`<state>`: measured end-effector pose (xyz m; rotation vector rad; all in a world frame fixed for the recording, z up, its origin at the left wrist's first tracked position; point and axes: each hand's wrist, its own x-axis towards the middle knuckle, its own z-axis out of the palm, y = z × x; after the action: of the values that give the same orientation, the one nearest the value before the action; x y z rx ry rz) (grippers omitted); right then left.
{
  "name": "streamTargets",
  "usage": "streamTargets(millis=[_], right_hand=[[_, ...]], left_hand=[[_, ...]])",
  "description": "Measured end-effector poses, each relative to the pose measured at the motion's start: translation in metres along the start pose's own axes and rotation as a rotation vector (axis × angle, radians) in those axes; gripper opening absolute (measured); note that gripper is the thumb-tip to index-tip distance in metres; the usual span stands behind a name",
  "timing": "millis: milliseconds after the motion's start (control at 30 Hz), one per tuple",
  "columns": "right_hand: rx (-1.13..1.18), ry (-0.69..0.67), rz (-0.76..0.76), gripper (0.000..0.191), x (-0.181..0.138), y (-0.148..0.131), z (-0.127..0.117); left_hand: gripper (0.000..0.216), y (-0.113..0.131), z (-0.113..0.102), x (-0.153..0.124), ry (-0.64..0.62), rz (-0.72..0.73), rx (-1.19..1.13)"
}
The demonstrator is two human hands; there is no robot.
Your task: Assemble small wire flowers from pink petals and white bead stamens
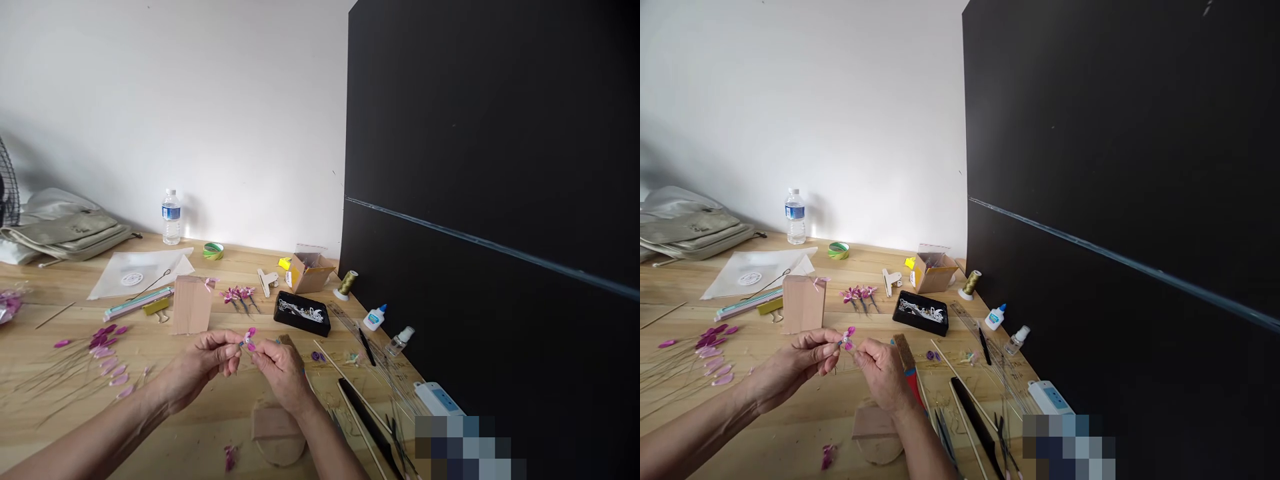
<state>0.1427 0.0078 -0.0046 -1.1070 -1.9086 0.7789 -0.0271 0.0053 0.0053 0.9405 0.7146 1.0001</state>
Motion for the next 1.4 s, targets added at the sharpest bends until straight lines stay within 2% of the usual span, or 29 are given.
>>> streamTargets(millis=[167,400,533,767,833,900,967,1100,1233,1333,1400], right_hand=[[0.007,0.016,0.006,0.024,0.003,-0.002,-0.001],[0.021,0.030,0.031,0.027,0.006,-0.007,-0.002],[-0.032,0.058,0.017,0.027,0.004,-0.006,-0.005],[-0.005,0.083,0.037,0.024,0.005,-0.001,-0.018],[-0.056,0.133,0.003,0.017,0.007,-0.005,-0.026],[-0.115,0.240,-0.018,0.016,0.007,-0.014,-0.032],[-0.112,0.286,-0.003,0.015,0.006,-0.026,-0.035],[0.085,0.065,0.117,0.024,0.005,-0.047,-0.028],[0.277,-0.110,0.207,0.026,0.009,-0.053,-0.020],[0.343,-0.176,0.238,0.020,0.013,-0.051,-0.020],[0.315,-0.165,0.257,0.016,0.014,-0.049,-0.020]], left_hand=[[0.017,0.003,0.002,-0.005,0.017,0.000,-0.035],[0.013,0.005,0.005,-0.008,0.028,0.033,0.029],[0.013,0.006,0.005,-0.009,0.016,0.064,0.089],[0.016,0.005,0.003,-0.006,0.069,0.159,0.153],[0.016,0.005,0.001,-0.006,0.074,0.181,0.176],[0.015,0.004,-0.002,-0.007,0.077,0.207,0.216],[0.013,0.004,-0.003,-0.007,0.074,0.242,0.274],[0.011,0.005,-0.003,-0.009,0.073,0.324,0.398],[0.011,0.005,-0.004,-0.008,0.076,0.359,0.468],[0.012,0.003,-0.007,-0.007,0.064,0.352,0.490],[0.012,0.002,-0.007,-0.007,0.056,0.342,0.498]])
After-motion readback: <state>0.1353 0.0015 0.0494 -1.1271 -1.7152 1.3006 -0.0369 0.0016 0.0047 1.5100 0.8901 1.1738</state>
